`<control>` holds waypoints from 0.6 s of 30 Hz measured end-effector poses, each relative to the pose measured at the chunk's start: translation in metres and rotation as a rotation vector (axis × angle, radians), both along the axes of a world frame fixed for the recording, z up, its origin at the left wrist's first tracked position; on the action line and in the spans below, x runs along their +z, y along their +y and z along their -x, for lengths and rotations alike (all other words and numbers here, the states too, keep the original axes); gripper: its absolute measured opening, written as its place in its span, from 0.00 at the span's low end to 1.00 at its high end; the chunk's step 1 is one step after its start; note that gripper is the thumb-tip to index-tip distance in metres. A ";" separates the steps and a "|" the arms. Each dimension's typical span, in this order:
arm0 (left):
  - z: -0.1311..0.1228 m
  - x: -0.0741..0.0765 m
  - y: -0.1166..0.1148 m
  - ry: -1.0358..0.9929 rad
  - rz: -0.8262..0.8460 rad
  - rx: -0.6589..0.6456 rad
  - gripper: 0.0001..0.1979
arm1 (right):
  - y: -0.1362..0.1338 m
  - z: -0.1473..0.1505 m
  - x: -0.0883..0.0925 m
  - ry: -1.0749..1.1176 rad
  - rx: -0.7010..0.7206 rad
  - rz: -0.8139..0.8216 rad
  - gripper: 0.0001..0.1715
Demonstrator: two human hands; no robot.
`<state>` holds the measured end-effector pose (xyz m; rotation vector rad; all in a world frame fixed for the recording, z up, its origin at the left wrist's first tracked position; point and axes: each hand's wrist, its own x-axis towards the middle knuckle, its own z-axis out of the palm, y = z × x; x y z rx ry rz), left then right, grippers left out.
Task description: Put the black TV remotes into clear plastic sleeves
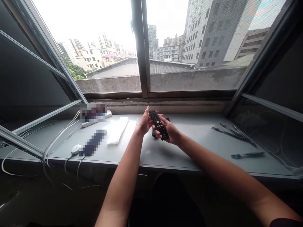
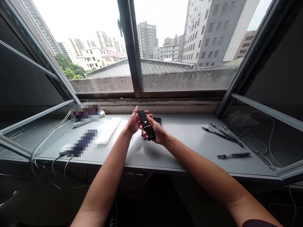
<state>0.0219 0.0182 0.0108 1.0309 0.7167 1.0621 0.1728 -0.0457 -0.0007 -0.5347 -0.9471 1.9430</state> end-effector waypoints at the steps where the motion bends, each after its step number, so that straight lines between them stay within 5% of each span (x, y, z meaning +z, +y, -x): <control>1: -0.005 -0.003 -0.002 -0.024 0.057 -0.078 0.40 | 0.003 0.001 0.000 0.012 -0.029 -0.026 0.27; 5: -0.019 -0.015 -0.009 -0.079 0.236 -0.206 0.38 | 0.019 0.000 0.002 0.013 -0.242 -0.118 0.31; 13: -0.004 -0.008 -0.018 -0.180 0.164 -0.269 0.42 | 0.049 -0.011 0.020 0.044 -0.424 -0.223 0.39; 18: 0.003 -0.008 -0.019 -0.195 0.097 -0.136 0.42 | 0.051 -0.008 0.029 0.188 -0.340 -0.213 0.31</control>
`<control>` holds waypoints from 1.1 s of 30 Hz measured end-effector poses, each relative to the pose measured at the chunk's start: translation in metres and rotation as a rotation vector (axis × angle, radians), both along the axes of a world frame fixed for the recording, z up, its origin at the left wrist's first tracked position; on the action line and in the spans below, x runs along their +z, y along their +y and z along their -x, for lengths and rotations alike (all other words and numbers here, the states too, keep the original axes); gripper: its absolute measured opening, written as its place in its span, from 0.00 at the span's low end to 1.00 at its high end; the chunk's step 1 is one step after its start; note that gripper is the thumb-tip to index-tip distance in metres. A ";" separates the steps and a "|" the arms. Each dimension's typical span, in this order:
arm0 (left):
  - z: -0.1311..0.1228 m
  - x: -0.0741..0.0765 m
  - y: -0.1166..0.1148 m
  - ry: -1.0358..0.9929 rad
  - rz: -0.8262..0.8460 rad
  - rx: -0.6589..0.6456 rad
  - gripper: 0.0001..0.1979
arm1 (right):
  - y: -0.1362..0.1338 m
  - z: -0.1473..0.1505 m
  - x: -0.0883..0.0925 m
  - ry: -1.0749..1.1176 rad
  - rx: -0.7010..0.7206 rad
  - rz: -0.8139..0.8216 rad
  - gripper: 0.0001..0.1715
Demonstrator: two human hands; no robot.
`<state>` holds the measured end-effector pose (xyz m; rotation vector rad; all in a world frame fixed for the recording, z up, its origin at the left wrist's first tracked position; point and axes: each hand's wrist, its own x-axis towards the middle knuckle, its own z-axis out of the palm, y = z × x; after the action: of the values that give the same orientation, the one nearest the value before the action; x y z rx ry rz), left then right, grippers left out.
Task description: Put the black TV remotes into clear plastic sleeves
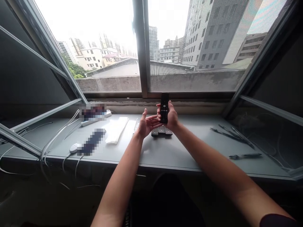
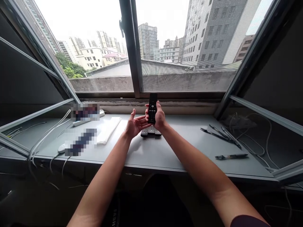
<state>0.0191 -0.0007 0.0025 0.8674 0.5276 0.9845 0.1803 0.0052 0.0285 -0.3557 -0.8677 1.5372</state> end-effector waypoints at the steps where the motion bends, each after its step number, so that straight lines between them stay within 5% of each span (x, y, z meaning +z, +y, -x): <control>1: -0.001 -0.002 0.000 0.000 -0.015 0.044 0.40 | -0.002 0.001 0.000 0.024 0.033 0.012 0.30; 6: -0.005 -0.012 0.004 0.012 -0.160 0.186 0.36 | -0.016 0.004 -0.003 0.162 0.167 0.120 0.18; 12: -0.004 -0.017 0.008 0.118 -0.303 0.319 0.35 | -0.031 0.001 -0.012 0.271 0.354 0.190 0.20; 20: 0.001 -0.024 0.001 0.649 -0.649 0.791 0.30 | -0.035 0.011 -0.022 0.235 0.460 0.345 0.19; 33: 0.007 -0.028 0.004 0.807 -0.729 0.812 0.27 | -0.035 0.016 -0.022 0.185 0.414 0.345 0.19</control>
<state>0.0124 0.0037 -0.0260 1.8035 1.3150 1.5966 0.1644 -0.0302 0.0060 -0.2845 -0.5482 2.0784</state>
